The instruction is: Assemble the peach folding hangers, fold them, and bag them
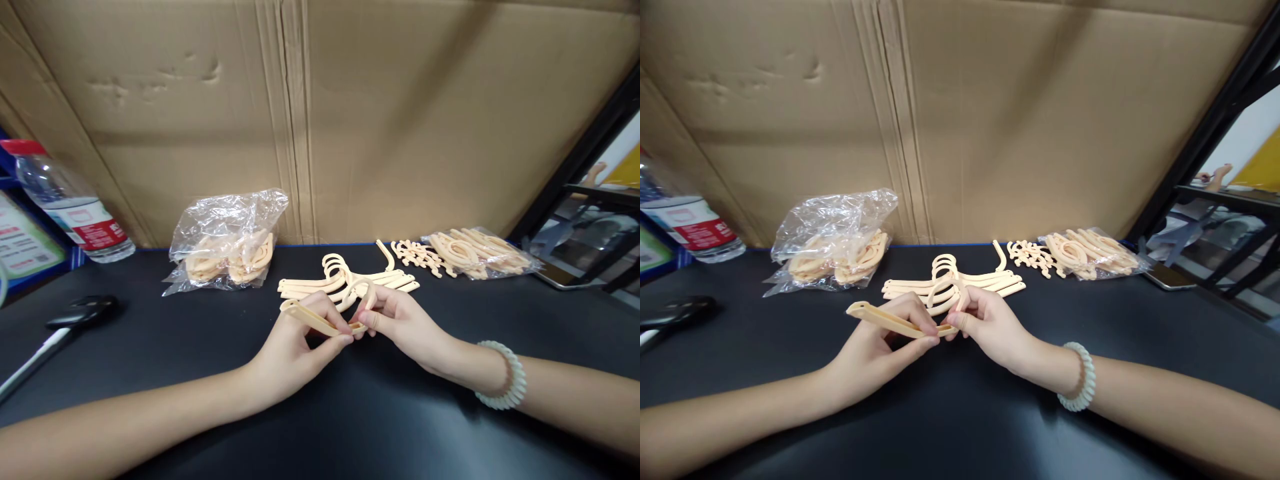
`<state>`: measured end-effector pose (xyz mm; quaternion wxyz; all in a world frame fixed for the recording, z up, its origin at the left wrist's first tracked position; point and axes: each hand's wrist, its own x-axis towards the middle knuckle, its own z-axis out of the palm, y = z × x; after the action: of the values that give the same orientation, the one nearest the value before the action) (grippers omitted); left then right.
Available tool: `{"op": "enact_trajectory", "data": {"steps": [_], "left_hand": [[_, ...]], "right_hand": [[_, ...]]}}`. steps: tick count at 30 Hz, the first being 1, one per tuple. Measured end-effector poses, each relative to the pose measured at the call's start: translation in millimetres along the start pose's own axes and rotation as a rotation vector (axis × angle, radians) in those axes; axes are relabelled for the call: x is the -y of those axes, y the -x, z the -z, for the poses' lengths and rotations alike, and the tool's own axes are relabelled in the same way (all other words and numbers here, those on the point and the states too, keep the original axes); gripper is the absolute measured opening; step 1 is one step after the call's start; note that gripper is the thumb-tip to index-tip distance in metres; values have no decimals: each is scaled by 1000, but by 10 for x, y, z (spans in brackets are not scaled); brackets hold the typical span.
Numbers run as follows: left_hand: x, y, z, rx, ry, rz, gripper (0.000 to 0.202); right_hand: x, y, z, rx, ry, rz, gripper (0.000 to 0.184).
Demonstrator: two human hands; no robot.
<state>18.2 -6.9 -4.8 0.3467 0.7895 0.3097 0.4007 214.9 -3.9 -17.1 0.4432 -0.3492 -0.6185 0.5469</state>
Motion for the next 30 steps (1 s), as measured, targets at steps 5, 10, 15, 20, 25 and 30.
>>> {"op": "enact_trajectory", "data": {"steps": [5,10,15,20,25,30], "left_hand": [[25,-20,-12,-25,226,153,10],[71,-47,-15,-129,461,266,27],[96,-51,-22,-127,499,286,30],[79,-76,-19,5,506,306,29],[90,-103,7,5,520,349,25],[108,-100,22,-42,535,387,24]], "right_hand": [[14,17,-28,-42,-35,56,32],[-3,21,-39,-102,6,81,26],[-13,23,-28,-94,15,43,25],[-29,26,-48,-42,16,68,23],[73,-119,218,-94,191,182,23],[157,-384,951,-185,985,480,18]]}}
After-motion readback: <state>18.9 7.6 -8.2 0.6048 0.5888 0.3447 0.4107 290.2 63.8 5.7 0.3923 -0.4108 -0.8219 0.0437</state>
